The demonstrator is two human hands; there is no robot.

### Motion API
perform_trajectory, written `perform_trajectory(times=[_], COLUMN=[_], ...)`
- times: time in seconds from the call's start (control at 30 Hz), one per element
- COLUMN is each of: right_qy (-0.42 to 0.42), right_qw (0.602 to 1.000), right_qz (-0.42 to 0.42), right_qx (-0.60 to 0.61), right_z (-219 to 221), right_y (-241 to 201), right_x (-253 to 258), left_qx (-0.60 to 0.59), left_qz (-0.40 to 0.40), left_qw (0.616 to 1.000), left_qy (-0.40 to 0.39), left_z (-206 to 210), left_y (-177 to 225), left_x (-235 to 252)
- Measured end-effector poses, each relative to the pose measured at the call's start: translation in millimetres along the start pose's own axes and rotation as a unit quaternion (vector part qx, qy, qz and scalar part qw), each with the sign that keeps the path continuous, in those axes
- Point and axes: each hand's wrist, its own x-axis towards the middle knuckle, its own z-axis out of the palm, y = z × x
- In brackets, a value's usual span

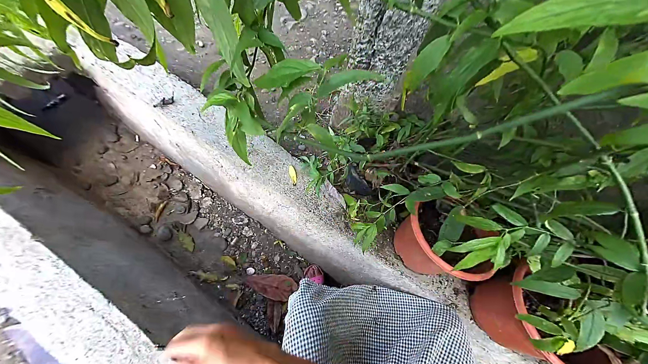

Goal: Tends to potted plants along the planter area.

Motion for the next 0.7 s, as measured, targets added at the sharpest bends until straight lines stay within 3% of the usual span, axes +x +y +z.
perform_trajectory(times=[0.07,0.13,0.2,0.27,0.47,0.6,0.7], right_qy=[0.163,0.274,0.353,0.395,0.481,0.583,0.594], right_qw=[0.976,0.905,0.827,0.776,0.762,0.736,0.726], right_qz=[0.142,0.317,0.418,0.469,0.409,0.342,0.335], right_qx=[-0.022,-0.074,-0.125,-0.149,-0.141,0.047,0.093], right_z=[-74.2,-139.7,-175.7,-194.9,-242.6,-274.2,-284.1], right_y=[35.2,61.0,86.4,97.0,135.5,175.7,188.5], right_x=[-33.1,-79.8,-124.9,-146.8,-106.1,-71.1,-67.3], left_qx=[0.022,0.036,0.041,0.043,0.053,0.048,0.056], left_qz=[0.080,0.087,0.081,0.077,0.079,0.080,0.082], left_qw=[0.996,0.994,0.994,0.995,0.994,0.995,0.994], left_qy=[-0.022,-0.050,-0.054,-0.054,-0.049,-0.039,-0.035], left_z=[-13.8,-19.0,-20.1,-18.8,-19.7,-14.9,-11.5], left_y=[-1.5,0.3,1.6,2.7,2.7,0.1,-1.8], left_x=[-9.7,-10.7,-10.6,-10.0,-10.4,-8.7,-7.4])
